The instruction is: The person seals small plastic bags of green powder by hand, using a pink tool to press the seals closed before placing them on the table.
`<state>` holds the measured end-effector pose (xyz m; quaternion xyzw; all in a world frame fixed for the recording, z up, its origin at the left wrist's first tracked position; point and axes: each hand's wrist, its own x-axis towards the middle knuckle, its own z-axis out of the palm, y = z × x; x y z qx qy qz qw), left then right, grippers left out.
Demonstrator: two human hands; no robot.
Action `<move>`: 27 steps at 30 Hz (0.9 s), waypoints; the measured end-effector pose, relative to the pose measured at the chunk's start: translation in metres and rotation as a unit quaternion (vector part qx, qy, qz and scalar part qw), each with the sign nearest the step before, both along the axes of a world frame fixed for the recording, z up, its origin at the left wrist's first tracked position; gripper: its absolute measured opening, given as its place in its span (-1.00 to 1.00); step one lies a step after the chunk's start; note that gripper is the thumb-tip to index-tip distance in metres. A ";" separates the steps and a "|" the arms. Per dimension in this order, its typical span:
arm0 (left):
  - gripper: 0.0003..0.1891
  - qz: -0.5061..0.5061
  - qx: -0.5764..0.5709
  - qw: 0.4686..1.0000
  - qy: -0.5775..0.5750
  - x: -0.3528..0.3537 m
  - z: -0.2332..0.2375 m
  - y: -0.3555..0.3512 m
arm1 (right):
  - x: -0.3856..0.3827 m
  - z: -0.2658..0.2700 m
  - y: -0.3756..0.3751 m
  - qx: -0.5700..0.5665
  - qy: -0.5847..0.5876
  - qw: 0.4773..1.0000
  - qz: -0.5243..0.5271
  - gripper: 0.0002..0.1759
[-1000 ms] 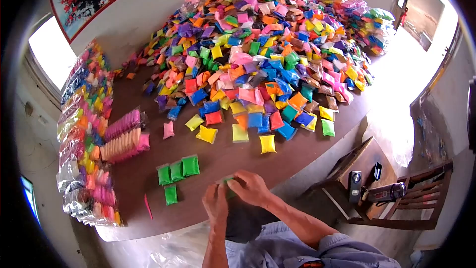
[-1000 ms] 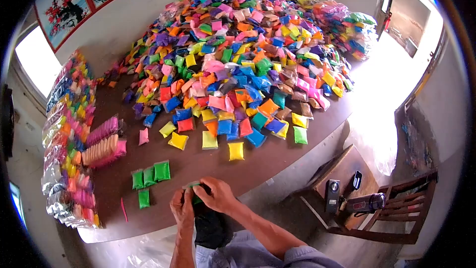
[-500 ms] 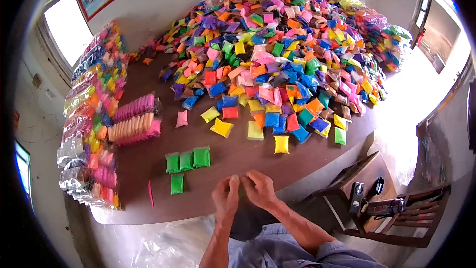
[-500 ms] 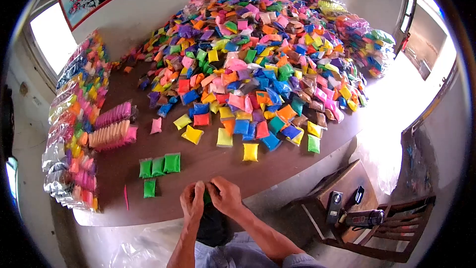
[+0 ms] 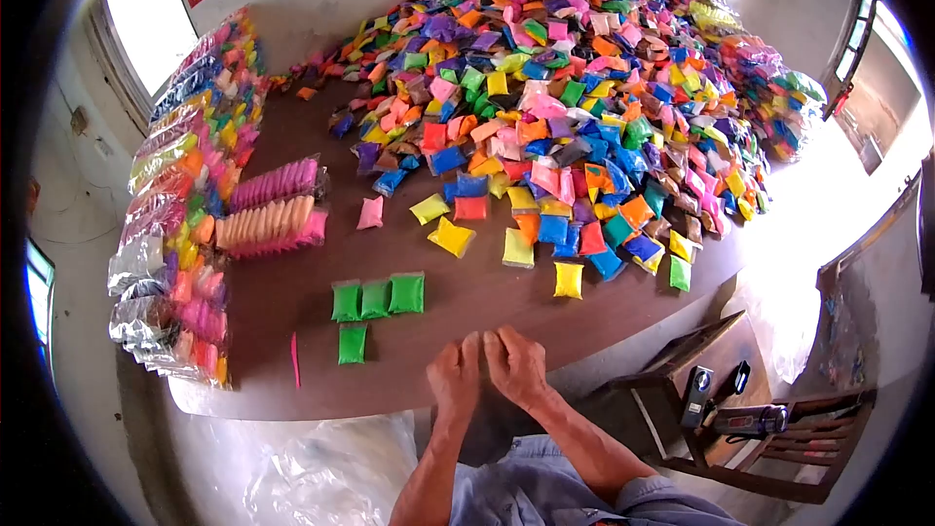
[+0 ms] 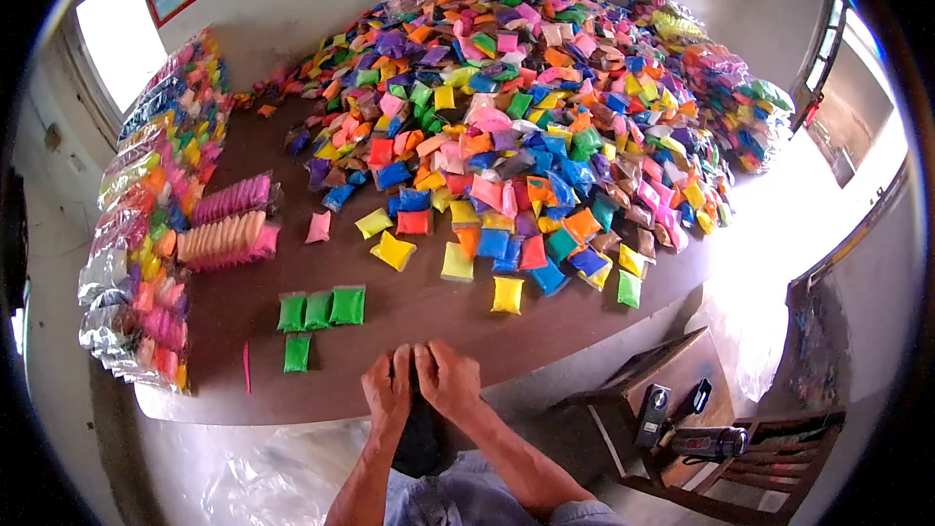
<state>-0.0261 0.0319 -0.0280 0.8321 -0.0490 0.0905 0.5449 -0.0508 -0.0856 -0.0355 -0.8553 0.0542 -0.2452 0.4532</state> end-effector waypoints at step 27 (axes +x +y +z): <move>-0.63 -0.096 0.093 0.987 -0.089 -0.006 0.002 0.007 | 0.011 -0.018 -0.006 0.167 -0.019 0.983 -0.072 -0.64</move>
